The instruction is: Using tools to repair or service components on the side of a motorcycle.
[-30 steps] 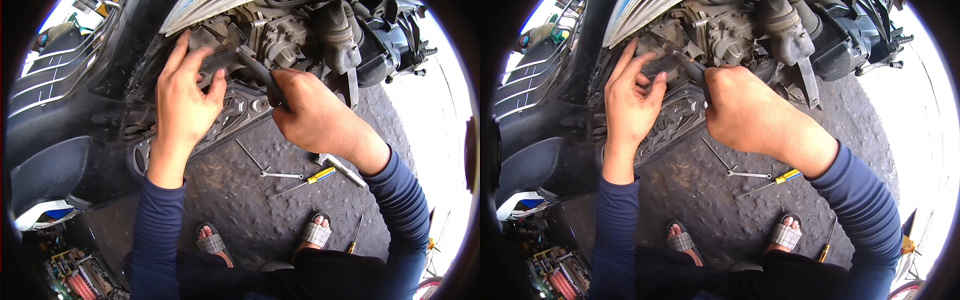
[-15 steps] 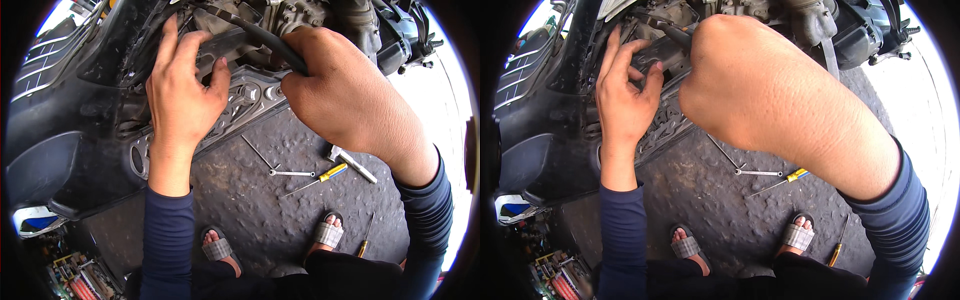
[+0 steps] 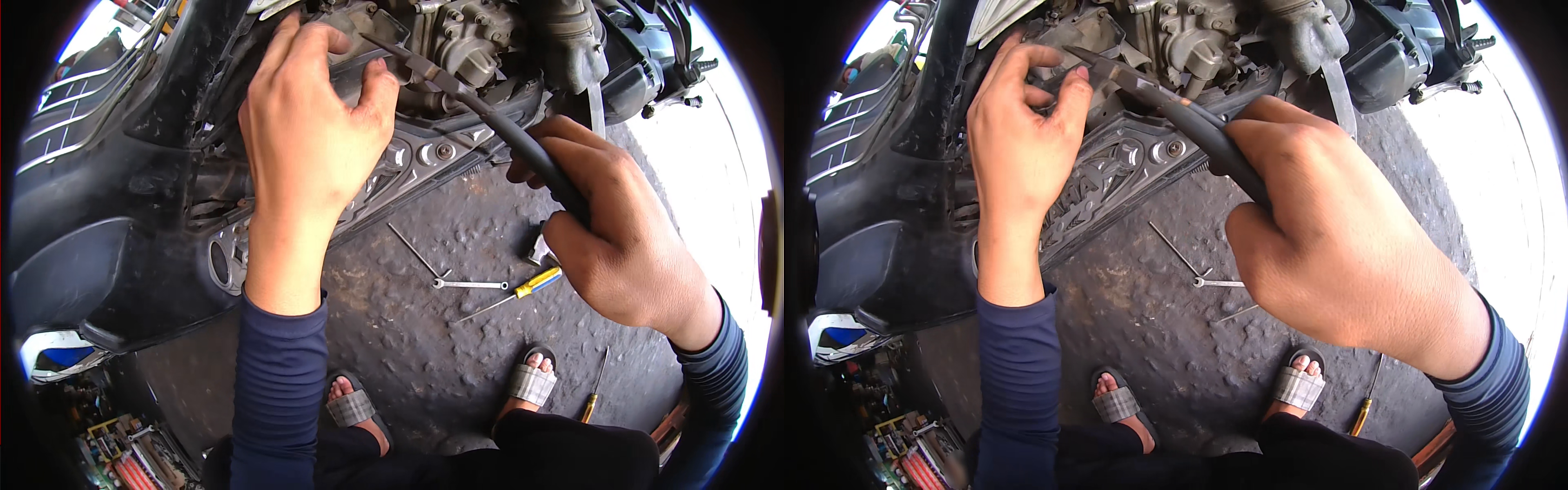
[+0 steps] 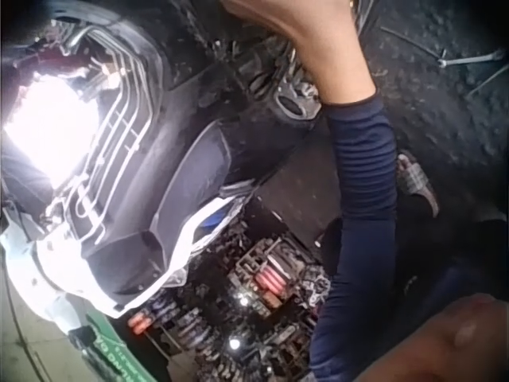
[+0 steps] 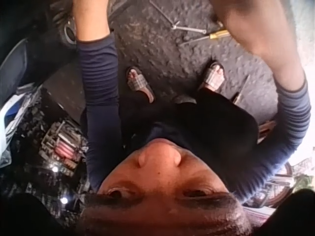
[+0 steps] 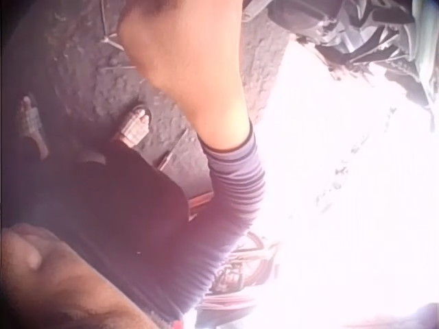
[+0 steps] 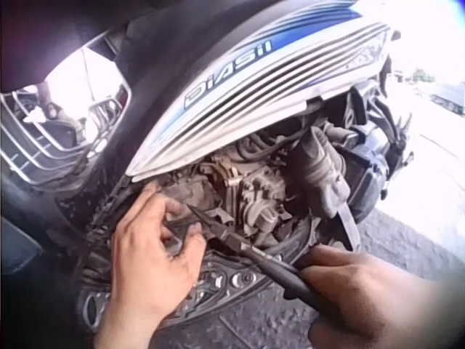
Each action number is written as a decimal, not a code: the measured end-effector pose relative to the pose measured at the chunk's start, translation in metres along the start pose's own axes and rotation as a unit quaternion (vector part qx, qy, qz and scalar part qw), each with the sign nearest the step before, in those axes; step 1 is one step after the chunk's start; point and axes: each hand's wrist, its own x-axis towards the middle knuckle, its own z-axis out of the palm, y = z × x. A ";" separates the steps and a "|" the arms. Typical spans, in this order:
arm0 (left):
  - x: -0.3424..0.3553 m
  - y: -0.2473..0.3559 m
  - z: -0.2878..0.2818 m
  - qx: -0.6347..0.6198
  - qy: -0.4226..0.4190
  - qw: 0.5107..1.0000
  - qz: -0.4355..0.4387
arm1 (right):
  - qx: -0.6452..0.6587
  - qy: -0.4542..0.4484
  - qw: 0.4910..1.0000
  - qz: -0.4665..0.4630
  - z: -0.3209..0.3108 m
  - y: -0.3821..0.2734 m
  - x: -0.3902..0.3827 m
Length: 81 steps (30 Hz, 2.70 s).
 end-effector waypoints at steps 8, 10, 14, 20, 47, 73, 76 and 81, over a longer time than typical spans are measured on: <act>-0.008 0.028 0.004 -0.029 -0.068 0.990 -0.122 | 0.128 -0.016 0.991 0.044 0.002 0.045 -0.016; 0.007 0.014 0.010 0.123 0.047 0.991 0.039 | 0.177 0.085 0.980 -0.028 0.016 0.057 -0.012; 0.010 0.009 0.011 0.182 -0.050 0.981 -0.051 | 0.191 0.078 0.977 -0.047 0.017 0.062 -0.003; 0.014 0.018 -0.001 0.118 -0.057 0.988 -0.086 | 0.271 0.041 0.962 0.007 0.014 0.049 0.014; -0.003 0.003 0.010 0.165 -0.021 0.985 0.046 | 0.146 0.079 0.984 -0.067 0.018 0.037 0.043; -0.031 -0.039 -0.005 0.042 0.018 0.998 0.054 | -0.135 0.167 0.963 -0.164 0.035 0.003 0.080; -0.038 -0.041 -0.002 0.062 -0.005 0.996 0.067 | -0.126 0.219 0.939 -0.232 0.039 0.006 0.083; -0.037 -0.045 -0.005 0.093 -0.018 0.993 0.076 | -0.101 0.212 0.949 -0.209 0.035 -0.004 0.085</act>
